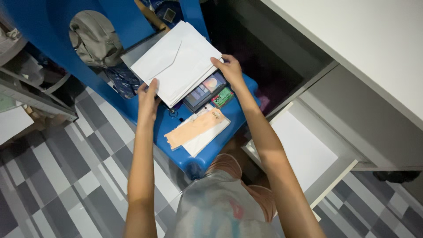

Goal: The person opens a white desk drawer and removes a red first-aid kit, a small box, a notebook, and several papers, placing them on a blue plastic chair. The person then returns the first-aid kit to the drawer and continues to sort the remaining items.

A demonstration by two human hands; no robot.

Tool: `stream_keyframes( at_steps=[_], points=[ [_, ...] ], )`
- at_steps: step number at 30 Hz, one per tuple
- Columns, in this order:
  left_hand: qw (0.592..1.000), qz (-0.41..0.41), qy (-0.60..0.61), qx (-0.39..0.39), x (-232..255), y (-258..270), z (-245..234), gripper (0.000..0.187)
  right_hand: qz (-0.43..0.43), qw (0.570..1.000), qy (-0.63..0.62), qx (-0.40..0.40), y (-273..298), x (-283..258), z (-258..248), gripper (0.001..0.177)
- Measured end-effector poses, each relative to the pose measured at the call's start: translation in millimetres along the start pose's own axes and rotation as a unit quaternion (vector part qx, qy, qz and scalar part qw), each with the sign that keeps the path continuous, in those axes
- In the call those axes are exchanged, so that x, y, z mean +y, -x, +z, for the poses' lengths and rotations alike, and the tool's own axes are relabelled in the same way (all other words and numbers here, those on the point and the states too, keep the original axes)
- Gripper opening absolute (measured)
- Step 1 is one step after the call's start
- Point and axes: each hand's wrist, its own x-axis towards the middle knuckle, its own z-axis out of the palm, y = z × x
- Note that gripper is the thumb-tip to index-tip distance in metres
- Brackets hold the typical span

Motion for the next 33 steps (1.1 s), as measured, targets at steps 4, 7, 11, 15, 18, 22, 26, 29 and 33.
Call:
stream_keyframes(
  at_steps=[4, 7, 11, 15, 18, 22, 26, 29, 33],
  points=[
    [0.998, 0.056, -0.04, 0.007, 1.8, -12.0, 15.4, 0.07, 0.012, 0.999, -0.012, -0.052, -8.2, -7.0, 0.6, 0.052],
    [0.993, 0.086, -0.083, 0.01, 5.2, -17.4, 17.8, 0.07, 0.02, 0.998, -0.011, -0.058, -8.2, -13.1, 0.4, 0.048],
    [0.98, 0.151, -0.128, 0.01, 17.0, -13.6, 24.8, 0.075, 0.01, 0.999, 0.013, -0.05, -7.1, -22.4, -0.4, 0.046],
    [0.982, 0.108, -0.155, 0.012, 31.1, -3.4, 27.4, 0.077, 0.016, 0.999, 0.022, -0.044, -6.5, -29.8, 1.8, 0.046],
    [0.977, 0.112, -0.184, 0.002, 28.9, -0.4, 26.5, 0.08, 0.002, 0.998, 0.035, -0.044, -4.0, -26.5, 1.8, 0.046],
    [0.966, 0.133, -0.22, 0.001, 28.0, -2.9, 24.0, 0.081, -0.002, 0.998, 0.037, -0.041, -7.3, -21.7, 3.7, 0.046],
    [0.971, 0.13, -0.202, -0.001, 36.3, -12.0, 24.4, 0.078, 0.002, 0.998, 0.045, -0.033, -14.6, -24.9, 5.7, 0.045],
    [0.979, 0.141, -0.143, -0.036, 44.9, -14.3, 26.9, 0.077, -0.014, 0.998, 0.005, -0.053, -16.9, -33.8, 4.8, 0.044],
    [0.988, 0.048, -0.15, 0.0, 59.1, -11.9, 36.4, 0.081, 0.028, 0.998, 0.007, -0.055, -13.0, -50.1, 4.1, 0.044]
  ],
)
